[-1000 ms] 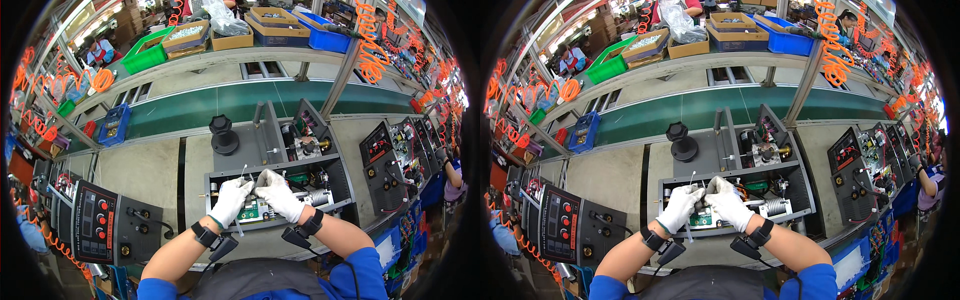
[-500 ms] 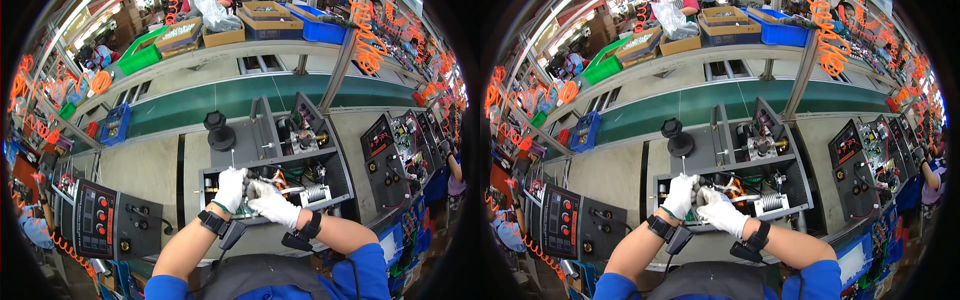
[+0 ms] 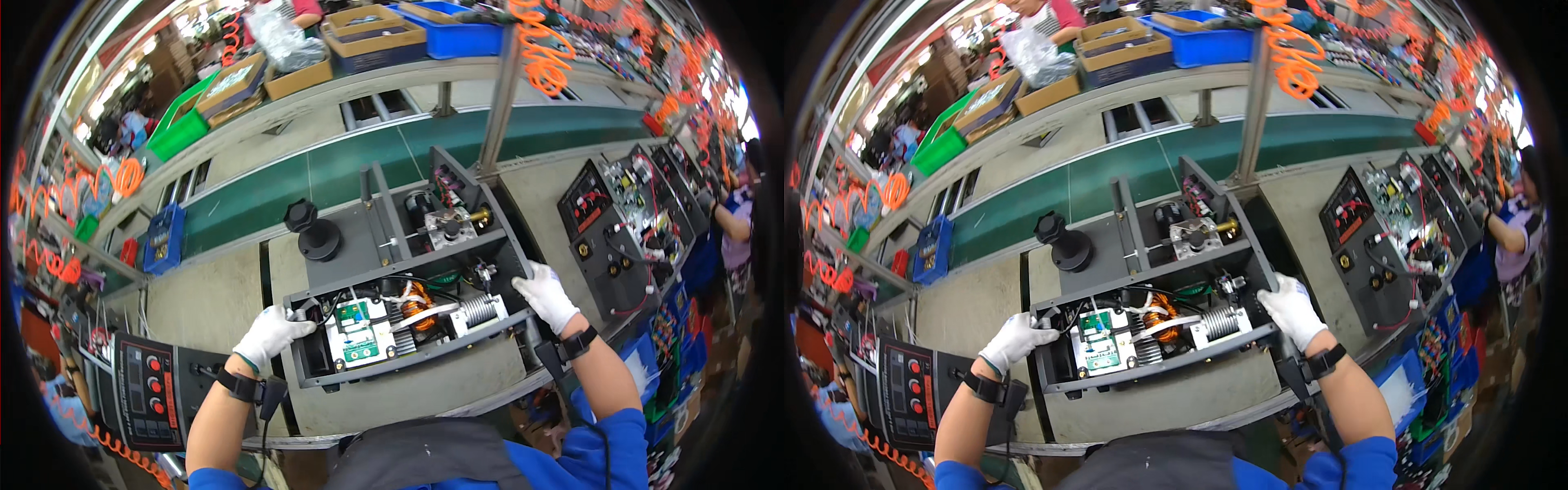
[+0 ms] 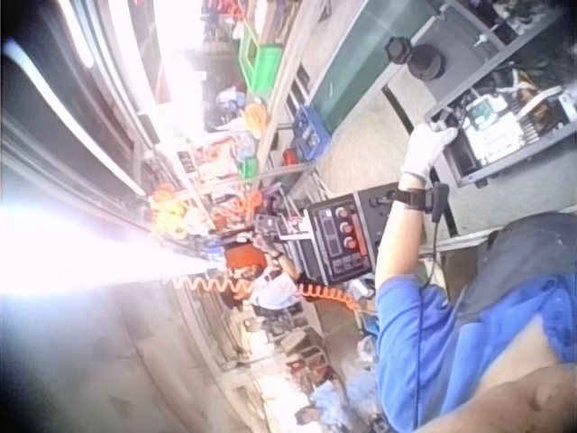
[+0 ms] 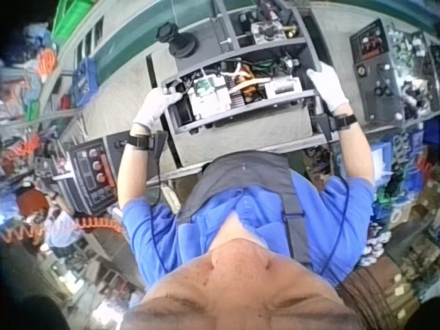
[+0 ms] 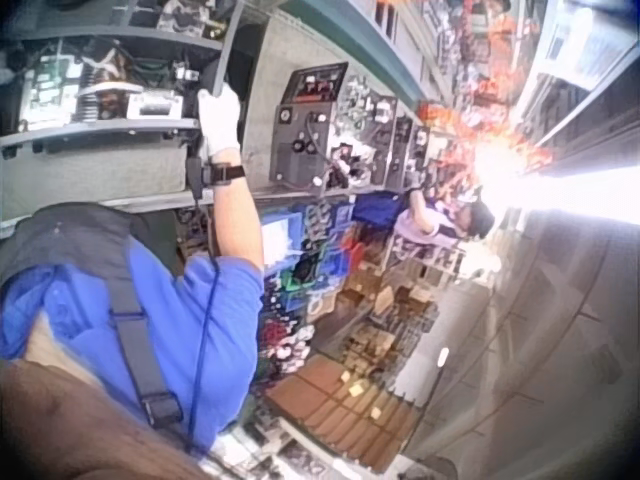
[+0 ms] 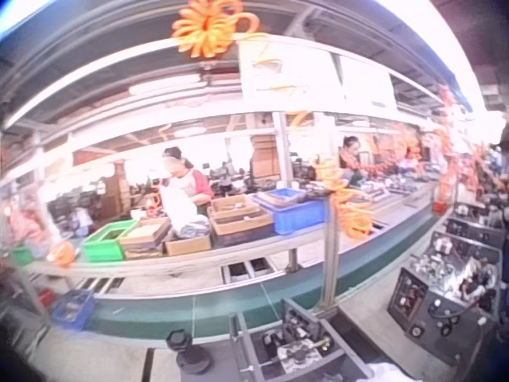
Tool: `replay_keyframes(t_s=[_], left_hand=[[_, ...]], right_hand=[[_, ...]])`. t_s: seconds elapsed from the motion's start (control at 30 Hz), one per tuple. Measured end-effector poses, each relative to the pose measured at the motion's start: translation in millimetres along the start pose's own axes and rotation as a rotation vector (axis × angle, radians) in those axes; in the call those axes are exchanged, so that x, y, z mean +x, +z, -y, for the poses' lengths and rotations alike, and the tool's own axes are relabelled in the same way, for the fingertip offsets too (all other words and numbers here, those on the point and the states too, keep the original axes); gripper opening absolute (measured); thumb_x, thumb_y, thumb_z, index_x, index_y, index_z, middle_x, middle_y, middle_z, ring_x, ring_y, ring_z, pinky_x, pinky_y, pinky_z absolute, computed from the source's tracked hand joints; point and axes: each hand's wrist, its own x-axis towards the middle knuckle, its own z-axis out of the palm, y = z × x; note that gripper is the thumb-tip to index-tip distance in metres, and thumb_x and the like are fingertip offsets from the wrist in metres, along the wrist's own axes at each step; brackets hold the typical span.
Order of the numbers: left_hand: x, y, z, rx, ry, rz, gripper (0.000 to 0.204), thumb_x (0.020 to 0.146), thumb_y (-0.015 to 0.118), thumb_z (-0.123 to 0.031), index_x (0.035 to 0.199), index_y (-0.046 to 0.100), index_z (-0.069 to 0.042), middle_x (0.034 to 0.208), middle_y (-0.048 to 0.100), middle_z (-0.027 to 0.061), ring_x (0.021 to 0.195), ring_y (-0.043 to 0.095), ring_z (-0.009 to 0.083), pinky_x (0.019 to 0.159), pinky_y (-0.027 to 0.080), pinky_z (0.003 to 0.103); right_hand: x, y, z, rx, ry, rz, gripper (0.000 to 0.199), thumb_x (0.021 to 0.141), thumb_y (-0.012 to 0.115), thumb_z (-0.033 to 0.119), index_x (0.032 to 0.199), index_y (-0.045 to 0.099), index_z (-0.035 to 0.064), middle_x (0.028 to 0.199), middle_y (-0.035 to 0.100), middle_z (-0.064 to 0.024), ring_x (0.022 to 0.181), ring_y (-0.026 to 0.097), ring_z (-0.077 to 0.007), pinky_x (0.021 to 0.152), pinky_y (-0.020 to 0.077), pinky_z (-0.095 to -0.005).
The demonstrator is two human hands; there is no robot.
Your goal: The recorder is assembling internal components and housing parts of a welding machine on a production line.
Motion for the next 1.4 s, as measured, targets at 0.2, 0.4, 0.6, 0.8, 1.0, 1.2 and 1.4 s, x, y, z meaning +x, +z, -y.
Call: replay_keyframes(t_s=[0.2, 0.4, 0.6, 0.8, 1.0, 1.2, 1.4], left_hand=[[-8, -11, -1, -0.211, -0.191, 0.088, 0.03, 0.085, 0.072, -0.026, 0.07, 0.056, -0.005, 0.058, 0.047, -0.0022, 0.052, 0.038, 0.0081, 0.048, 0.032, 0.029], [-34, 7, 7, -0.044, -0.088, -0.117, 0.024, 0.081, 0.07, -0.016, 0.069, 0.052, -0.006, 0.062, 0.049, -0.0022, 0.055, 0.041, 0.007, 0.047, 0.032, 0.028], [-87, 25, 20, -0.002, -0.126, -0.16, 0.028, 0.074, 0.072, -0.021, 0.071, 0.057, 0.003, 0.063, 0.055, 0.0061, 0.062, 0.049, 0.0136, 0.057, 0.043, 0.033], [-74, -6, -23, 0.402, 0.171, -0.478, 0.06, 0.086, 0.061, -0.056, 0.072, 0.064, 0.003, 0.073, 0.064, 0.0248, 0.073, 0.063, 0.0418, 0.068, 0.048, 0.048], [4, 25, -117, 0.297, 0.479, -0.363, 0.058, 0.089, 0.055, -0.053, 0.081, 0.069, 0.003, 0.083, 0.066, 0.0288, 0.085, 0.065, 0.0434, 0.077, 0.05, 0.047], [103, 64, -165, 0.479, 0.21, -0.19, 0.051, 0.084, 0.056, -0.042, 0.107, 0.071, 0.001, 0.114, 0.066, 0.027, 0.11, 0.063, 0.0402, 0.094, 0.05, 0.043], [177, 64, -122, 1.23, 0.681, -0.112, 0.012, 0.059, 0.07, -0.016, 0.07, 0.064, -0.014, 0.073, 0.065, 0.0168, 0.079, 0.067, 0.0381, 0.07, 0.053, 0.045]], right_hand=[[-3, 5, 2, 0.243, 0.029, -0.048, 0.045, 0.073, 0.056, 0.013, 0.112, 0.065, -0.0069, 0.098, 0.065, -0.0303, 0.097, 0.065, -0.0417, 0.086, 0.0515, -0.0435], [-46, 17, 1, 0.395, 0.138, 0.011, 0.06, 0.075, 0.053, 0.014, 0.132, 0.055, -0.0055, 0.095, 0.069, -0.0278, 0.083, 0.07, -0.0332, 0.079, 0.0547, -0.0386], [-101, 9, 3, 0.328, 0.051, -0.053, 0.054, 0.075, 0.055, 0.014, 0.126, 0.06, -0.003, 0.092, 0.07, -0.0236, 0.079, 0.069, -0.0347, 0.077, 0.0546, -0.0388], [-130, -4, 22, 0.097, 0.028, -0.114, 0.063, 0.085, 0.066, 0.036, 0.133, 0.053, -0.0017, 0.111, 0.066, -0.0255, 0.103, 0.066, -0.0357, 0.093, 0.0502, -0.0433], [-177, -17, 66, -0.287, -0.153, -0.165, 0.086, 0.078, 0.073, 0.049, 0.139, 0.044, -0.0046, 0.145, 0.042, -0.0254, 0.137, 0.038, -0.0406, 0.115, 0.0282, -0.0466], [-172, -3, 72, -0.219, -0.786, 0.169, 0.061, 0.076, 0.072, 0.042, 0.119, 0.056, 0.0023, 0.128, 0.058, -0.0183, 0.124, 0.054, -0.0319, 0.101, 0.0431, -0.0449], [-164, 45, 40, -0.156, -0.858, -0.132, 0.049, 0.075, 0.071, 0.03, 0.114, 0.061, 0.0025, 0.122, 0.062, -0.0144, 0.116, 0.058, -0.0295, 0.092, 0.0479, -0.0409]])
